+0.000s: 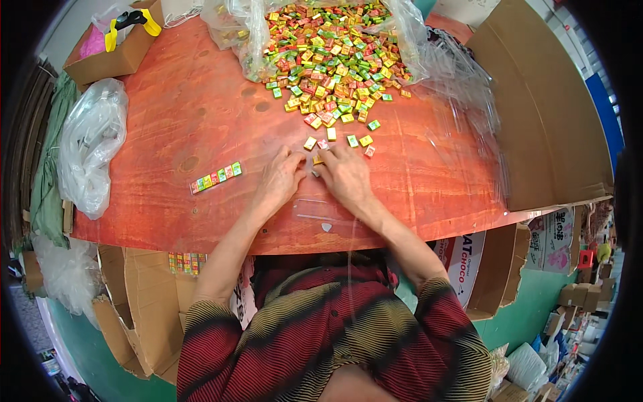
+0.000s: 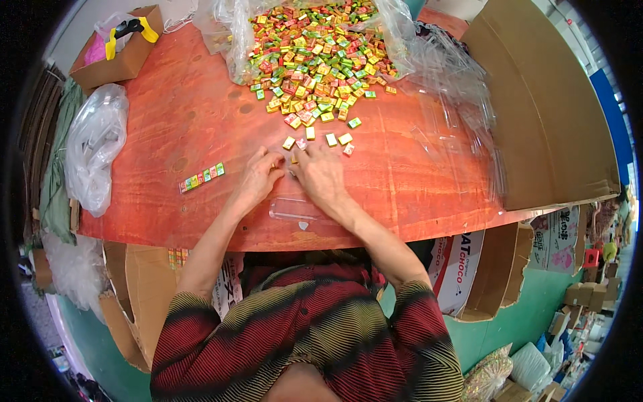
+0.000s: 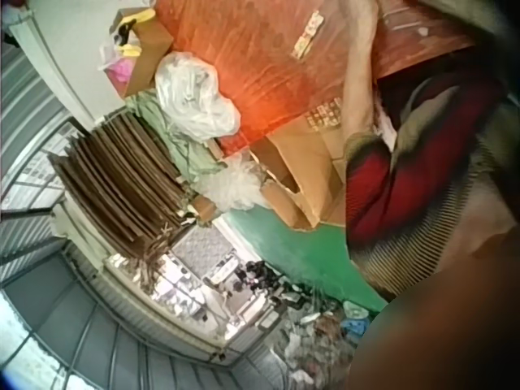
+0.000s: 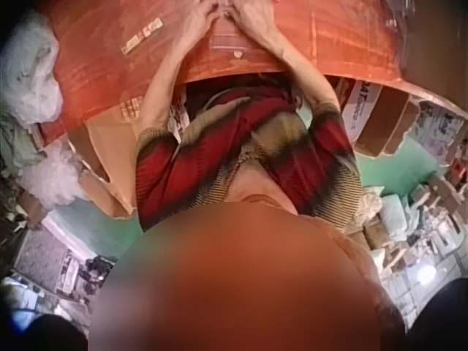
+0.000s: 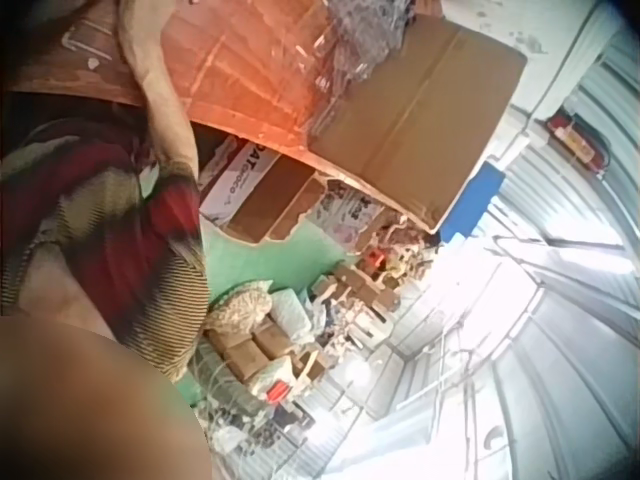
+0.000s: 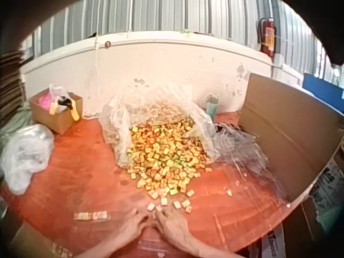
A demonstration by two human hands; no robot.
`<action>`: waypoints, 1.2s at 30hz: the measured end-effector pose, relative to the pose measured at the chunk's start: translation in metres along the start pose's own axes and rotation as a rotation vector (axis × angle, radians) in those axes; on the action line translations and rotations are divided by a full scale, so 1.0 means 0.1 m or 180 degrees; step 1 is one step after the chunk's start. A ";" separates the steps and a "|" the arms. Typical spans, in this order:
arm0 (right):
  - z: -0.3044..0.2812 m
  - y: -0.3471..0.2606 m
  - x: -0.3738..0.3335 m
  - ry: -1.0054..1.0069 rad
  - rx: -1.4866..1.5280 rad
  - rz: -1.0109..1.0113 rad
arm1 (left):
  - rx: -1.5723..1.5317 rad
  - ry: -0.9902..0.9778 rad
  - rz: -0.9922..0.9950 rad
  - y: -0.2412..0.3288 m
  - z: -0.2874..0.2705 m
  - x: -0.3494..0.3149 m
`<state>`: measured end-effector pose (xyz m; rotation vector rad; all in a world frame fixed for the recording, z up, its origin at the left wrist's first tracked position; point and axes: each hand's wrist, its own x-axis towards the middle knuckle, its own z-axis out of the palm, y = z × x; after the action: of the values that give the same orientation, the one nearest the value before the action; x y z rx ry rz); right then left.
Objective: The person is sorting small colorful toy components from a large pile and packing organized strips into cardboard boxes.
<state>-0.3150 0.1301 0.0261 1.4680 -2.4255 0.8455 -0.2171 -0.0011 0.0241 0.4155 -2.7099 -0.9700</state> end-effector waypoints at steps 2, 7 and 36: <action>0.12 -0.03 0.01 -0.0121 -0.0109 0.0029 | 0.0094 0.0039 0.0036 -0.01 0.05 0.02; 0.13 0.03 0.05 -0.0117 0.0072 -0.0728 | -0.0248 0.0128 -0.0036 0.07 -0.05 -0.05; -0.20 0.14 -0.15 -0.0546 0.0830 0.0174 | -0.0422 -0.0273 0.0264 0.01 -0.02 -0.01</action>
<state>-0.3221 0.1573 0.0304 1.6307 -2.5680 1.1280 -0.2159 -0.0010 0.0258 0.2398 -2.6930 -1.1605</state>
